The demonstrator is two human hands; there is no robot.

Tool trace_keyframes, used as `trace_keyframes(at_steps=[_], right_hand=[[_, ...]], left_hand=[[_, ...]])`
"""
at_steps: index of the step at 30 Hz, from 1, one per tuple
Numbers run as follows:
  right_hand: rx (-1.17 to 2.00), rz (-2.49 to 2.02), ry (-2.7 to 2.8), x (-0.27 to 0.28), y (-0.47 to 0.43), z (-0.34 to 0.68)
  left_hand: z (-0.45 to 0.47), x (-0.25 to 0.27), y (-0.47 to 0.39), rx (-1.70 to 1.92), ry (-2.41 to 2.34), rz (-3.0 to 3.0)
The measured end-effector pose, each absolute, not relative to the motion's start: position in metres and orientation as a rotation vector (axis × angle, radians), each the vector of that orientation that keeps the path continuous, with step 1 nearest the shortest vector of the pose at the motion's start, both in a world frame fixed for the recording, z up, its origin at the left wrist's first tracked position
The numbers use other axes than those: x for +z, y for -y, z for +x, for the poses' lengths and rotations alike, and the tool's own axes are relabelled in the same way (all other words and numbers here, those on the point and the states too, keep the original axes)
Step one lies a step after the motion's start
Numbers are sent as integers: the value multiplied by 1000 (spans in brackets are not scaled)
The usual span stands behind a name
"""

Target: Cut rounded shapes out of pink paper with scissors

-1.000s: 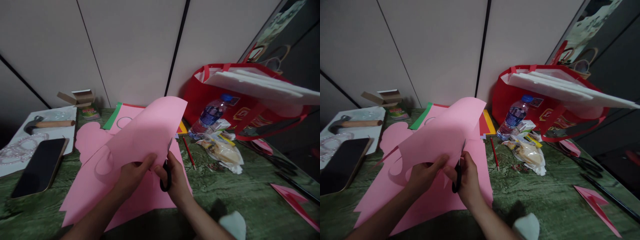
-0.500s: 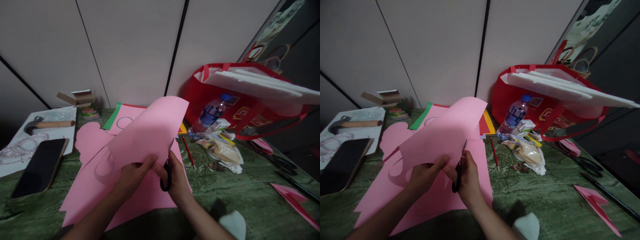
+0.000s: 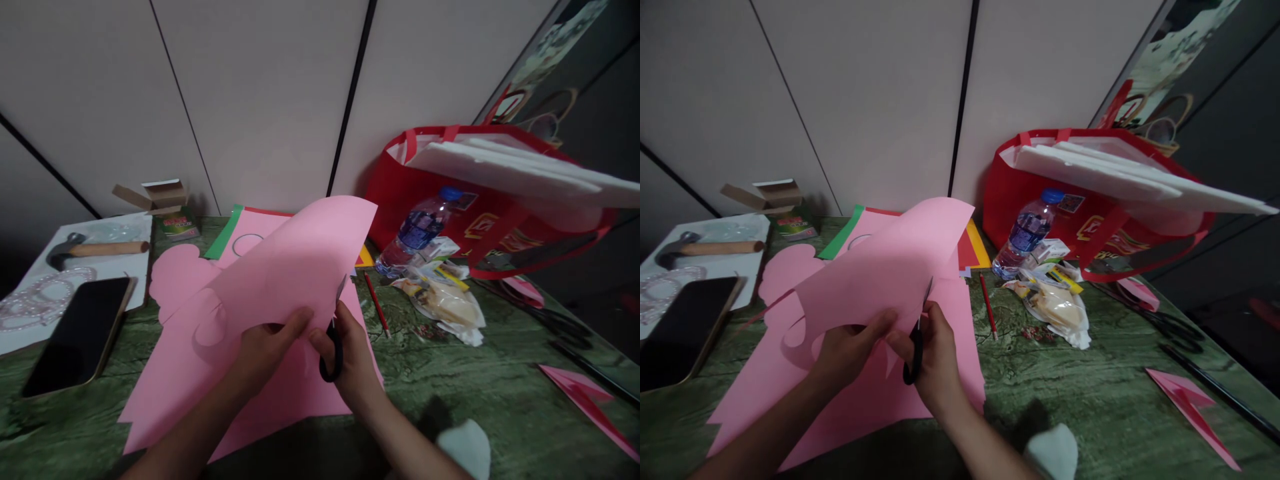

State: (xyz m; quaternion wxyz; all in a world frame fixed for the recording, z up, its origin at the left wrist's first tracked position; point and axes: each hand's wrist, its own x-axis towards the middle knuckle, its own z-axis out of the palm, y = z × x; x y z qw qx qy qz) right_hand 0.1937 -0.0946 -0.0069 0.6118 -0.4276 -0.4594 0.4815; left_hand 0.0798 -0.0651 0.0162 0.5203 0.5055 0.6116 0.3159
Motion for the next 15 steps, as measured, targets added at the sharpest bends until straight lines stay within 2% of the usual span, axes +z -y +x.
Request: trace_keyframes(at_steps=[6, 15], right_hand=[[1112, -982, 1039, -7, 95, 194], [1105, -975, 1038, -9, 95, 193]], left_hand=[[79, 8, 64, 898, -1425, 1252], [75, 9, 64, 813, -1468, 1243]])
